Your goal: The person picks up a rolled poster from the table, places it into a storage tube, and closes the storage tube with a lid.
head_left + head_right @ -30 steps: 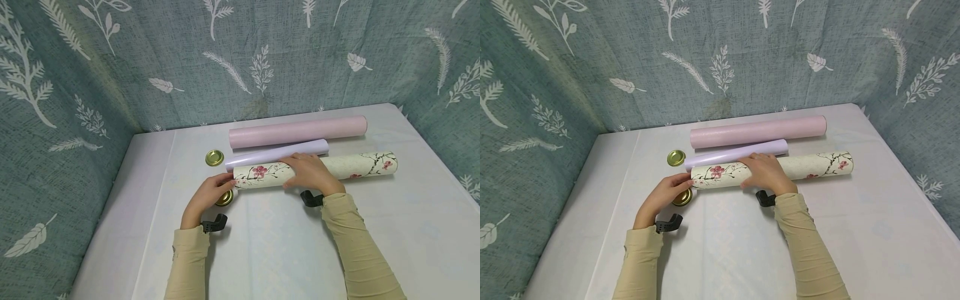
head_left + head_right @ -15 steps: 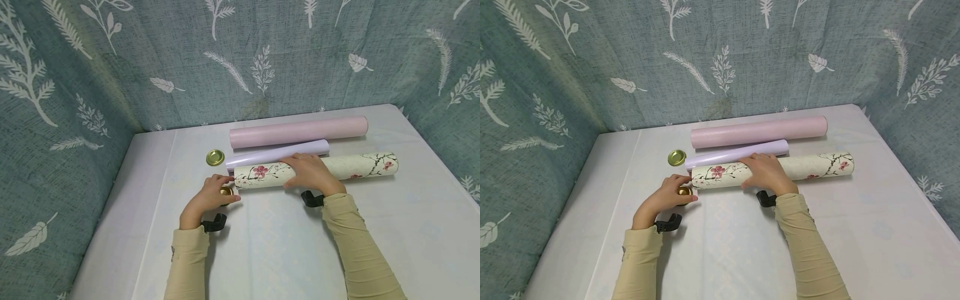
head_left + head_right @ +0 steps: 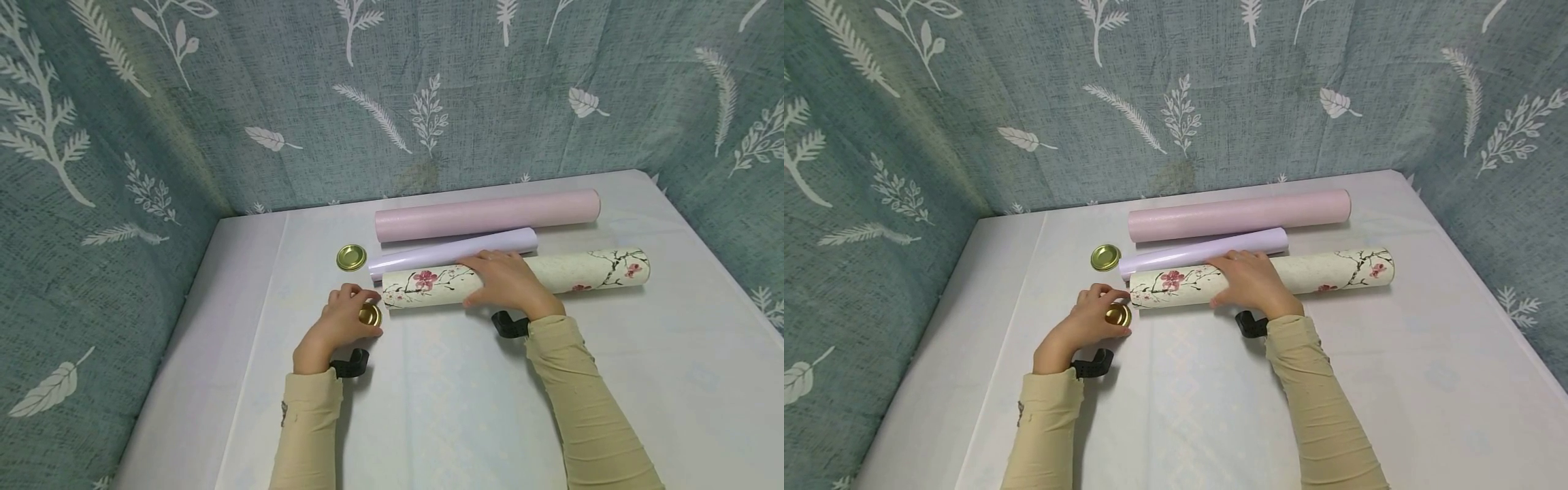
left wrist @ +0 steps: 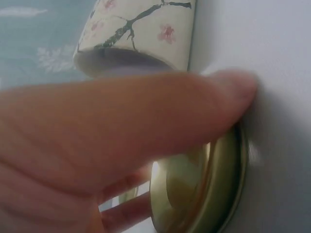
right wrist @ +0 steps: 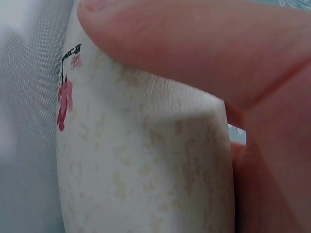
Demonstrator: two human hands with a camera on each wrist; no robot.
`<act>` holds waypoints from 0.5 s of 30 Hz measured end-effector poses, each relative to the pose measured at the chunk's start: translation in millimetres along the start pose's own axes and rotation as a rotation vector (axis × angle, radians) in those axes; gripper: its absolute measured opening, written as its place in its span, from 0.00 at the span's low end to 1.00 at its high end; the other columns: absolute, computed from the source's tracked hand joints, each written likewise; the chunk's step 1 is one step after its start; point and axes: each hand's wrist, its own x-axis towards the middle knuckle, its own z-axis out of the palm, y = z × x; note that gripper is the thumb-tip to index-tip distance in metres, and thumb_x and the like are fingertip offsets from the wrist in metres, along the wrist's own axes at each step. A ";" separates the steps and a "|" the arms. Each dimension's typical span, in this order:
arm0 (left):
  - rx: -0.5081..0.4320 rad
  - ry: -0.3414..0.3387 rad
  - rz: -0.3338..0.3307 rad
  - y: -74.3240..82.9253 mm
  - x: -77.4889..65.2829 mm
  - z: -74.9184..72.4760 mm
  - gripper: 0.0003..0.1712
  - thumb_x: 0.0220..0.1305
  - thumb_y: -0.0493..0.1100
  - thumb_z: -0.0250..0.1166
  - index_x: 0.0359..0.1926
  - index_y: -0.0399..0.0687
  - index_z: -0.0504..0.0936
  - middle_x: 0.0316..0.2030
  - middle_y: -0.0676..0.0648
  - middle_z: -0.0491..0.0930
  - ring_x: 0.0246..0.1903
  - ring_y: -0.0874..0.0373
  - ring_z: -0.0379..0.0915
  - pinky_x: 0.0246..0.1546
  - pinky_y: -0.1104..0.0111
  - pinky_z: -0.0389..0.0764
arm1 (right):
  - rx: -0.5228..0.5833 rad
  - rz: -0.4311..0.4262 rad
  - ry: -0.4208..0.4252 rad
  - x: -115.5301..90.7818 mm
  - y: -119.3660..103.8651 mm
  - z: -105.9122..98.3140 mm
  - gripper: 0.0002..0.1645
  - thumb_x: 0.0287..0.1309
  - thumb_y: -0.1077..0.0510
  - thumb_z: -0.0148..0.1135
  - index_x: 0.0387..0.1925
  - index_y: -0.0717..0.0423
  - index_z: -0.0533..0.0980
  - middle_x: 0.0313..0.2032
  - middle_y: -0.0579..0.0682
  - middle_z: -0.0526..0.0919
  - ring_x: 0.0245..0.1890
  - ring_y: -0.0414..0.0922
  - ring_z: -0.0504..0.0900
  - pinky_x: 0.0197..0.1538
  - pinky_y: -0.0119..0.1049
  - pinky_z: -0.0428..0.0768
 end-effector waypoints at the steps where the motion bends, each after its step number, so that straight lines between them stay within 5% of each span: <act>1: -0.006 0.001 -0.003 -0.8 0.4 0.0 0.32 0.42 0.51 0.72 0.51 0.55 0.73 0.53 0.43 0.60 0.50 0.47 0.53 0.46 0.55 0.63 | -0.001 0.001 -0.001 0.2 0.0 -0.1 0.49 0.34 0.38 0.70 0.61 0.46 0.64 0.57 0.52 0.68 0.59 0.54 0.62 0.56 0.54 0.55; 15: -0.099 0.033 -0.021 -6.8 -0.1 -7.0 0.26 0.47 0.53 0.68 0.48 0.52 0.74 0.47 0.48 0.68 0.46 0.51 0.57 0.45 0.59 0.66 | -0.005 -0.001 0.002 1.7 1.7 1.9 0.49 0.33 0.38 0.71 0.60 0.46 0.65 0.57 0.49 0.70 0.58 0.52 0.64 0.55 0.53 0.56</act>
